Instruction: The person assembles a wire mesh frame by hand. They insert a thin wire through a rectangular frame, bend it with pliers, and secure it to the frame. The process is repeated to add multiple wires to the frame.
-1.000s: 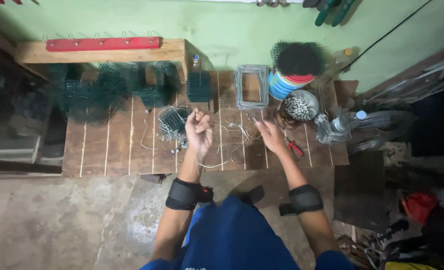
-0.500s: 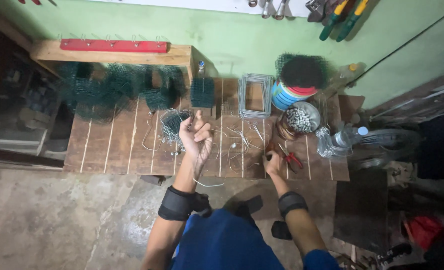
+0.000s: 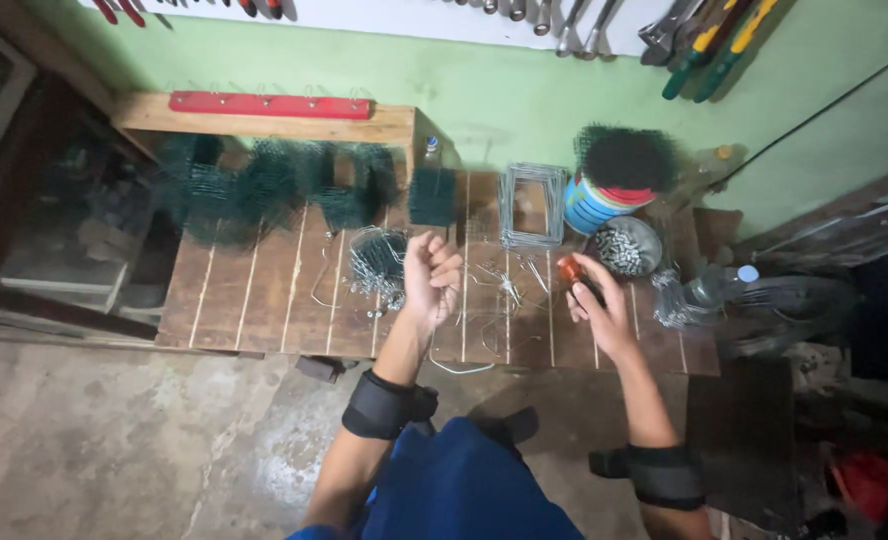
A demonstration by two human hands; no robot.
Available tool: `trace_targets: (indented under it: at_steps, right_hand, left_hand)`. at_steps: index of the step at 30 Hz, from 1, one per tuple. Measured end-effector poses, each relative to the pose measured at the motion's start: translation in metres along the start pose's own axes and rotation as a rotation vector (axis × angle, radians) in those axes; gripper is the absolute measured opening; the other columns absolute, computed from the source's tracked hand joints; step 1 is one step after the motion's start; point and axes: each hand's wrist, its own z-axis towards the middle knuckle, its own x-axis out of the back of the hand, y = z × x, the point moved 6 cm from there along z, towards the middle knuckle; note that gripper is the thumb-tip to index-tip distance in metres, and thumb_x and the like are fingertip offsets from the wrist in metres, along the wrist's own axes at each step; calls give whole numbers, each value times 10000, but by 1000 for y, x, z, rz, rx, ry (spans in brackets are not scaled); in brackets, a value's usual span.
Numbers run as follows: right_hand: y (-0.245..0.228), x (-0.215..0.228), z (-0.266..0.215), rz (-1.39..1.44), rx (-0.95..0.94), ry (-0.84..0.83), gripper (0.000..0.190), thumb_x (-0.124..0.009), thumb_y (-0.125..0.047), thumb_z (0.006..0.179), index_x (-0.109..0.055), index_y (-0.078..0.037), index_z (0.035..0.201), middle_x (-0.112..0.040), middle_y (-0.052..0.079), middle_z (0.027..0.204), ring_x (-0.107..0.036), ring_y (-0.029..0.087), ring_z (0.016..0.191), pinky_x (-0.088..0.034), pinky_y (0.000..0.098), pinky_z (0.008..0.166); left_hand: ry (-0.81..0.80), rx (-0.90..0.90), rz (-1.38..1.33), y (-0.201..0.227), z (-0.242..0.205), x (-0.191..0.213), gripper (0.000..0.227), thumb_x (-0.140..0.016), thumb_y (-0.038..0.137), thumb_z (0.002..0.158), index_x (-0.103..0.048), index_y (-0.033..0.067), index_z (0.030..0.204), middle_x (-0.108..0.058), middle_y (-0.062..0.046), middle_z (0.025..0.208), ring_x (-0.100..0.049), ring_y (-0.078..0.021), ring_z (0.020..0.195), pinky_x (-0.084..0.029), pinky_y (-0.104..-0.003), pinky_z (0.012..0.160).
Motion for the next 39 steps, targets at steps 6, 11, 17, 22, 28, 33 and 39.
trace_targets:
  at_steps: [6,11,17,22,28,33,39]
  right_hand:
    - [-51,-40,-10,-343,69,-303,497,-641,-65,939,-626,-30,1435,-613,38,867,-519,52,686,-458,222,603]
    - [-76,-62,-12,-511,333,-327,458,-634,-85,935,-612,-5,1385,-677,46,1075,-583,87,886,-491,258,803]
    - [-68,-59,-10,-477,206,-272,481,-644,-115,934,-623,-14,1404,-706,24,1053,-572,52,802,-504,229,751]
    - [-74,-65,-11,-483,208,-285,487,-648,-115,935,-622,-17,1412,-717,38,1059,-590,58,814,-513,237,762]
    - [-115,-80,-18,-666,360,-240,469,-689,-73,898,-651,-12,1362,-766,98,1121,-671,103,906,-544,274,813]
    - [-147,-92,-24,-890,484,-202,466,-741,-76,832,-707,-49,1296,-763,111,1004,-717,159,810,-563,297,741]
    - [-141,-86,-15,-776,304,-305,532,-709,-128,872,-612,-47,1389,-743,125,1202,-709,186,978,-543,321,882]
  left_hand:
    - [-69,101,140,-5,-6,-13,354,-591,285,1042,-411,168,760,-269,73,636,-282,-31,512,-259,-156,344]
    - [-1,63,295,-7,-19,-24,358,-601,320,1027,-404,167,771,-280,73,652,-265,-28,503,-240,-154,345]
    - [38,37,379,-5,-25,-28,384,-620,364,1022,-392,166,785,-279,80,649,-245,-25,490,-223,-165,352]
    - [67,34,405,-3,-27,-29,394,-636,391,1003,-394,173,782,-277,79,639,-243,-24,478,-219,-162,348]
    - [133,83,557,-4,-33,-33,406,-598,457,976,-381,208,740,-273,85,603,-228,-17,425,-184,-158,292]
    - [75,-3,601,0,-23,-17,374,-623,426,1004,-420,188,799,-313,80,688,-281,-22,530,-220,-164,376]
    - [116,45,524,-4,-26,-21,399,-658,440,987,-431,195,770,-300,80,671,-264,-24,499,-190,-166,353]
